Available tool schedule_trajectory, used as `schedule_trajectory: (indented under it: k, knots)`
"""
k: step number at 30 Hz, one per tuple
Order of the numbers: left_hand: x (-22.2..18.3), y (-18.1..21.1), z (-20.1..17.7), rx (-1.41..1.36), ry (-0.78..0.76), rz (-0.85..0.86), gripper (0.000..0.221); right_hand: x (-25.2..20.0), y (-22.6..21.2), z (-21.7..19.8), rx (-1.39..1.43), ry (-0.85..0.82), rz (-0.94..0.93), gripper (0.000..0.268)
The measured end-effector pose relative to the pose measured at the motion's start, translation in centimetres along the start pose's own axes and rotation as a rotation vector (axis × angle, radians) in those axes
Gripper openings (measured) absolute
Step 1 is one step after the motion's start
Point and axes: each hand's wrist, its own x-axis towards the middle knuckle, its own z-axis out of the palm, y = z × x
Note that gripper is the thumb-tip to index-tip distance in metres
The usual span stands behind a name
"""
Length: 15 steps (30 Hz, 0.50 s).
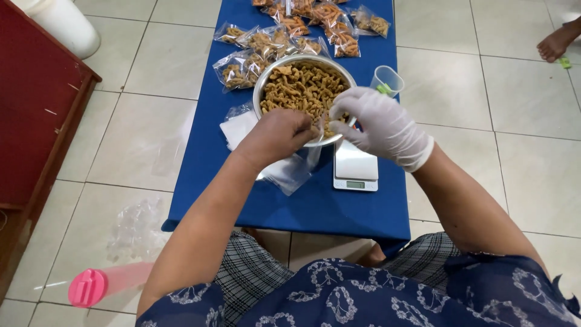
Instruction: Manually filling small plastic bags with snacks from a large bowl and sealing them using a hand-held sealer.
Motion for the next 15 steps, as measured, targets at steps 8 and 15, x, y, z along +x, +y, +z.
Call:
schedule_trajectory:
  k: [8, 15]
  knots:
    - [1.5, -1.2, 1.3, 0.233, 0.013, 0.093, 0.028, 0.1, -0.6, -1.7, 0.148, 0.108, -0.022, 0.021]
    - [3.0, -0.6, 0.8, 0.350, 0.033, 0.148, 0.024, 2.0, 0.5, -0.3, 0.085, -0.035, -0.025, 0.046]
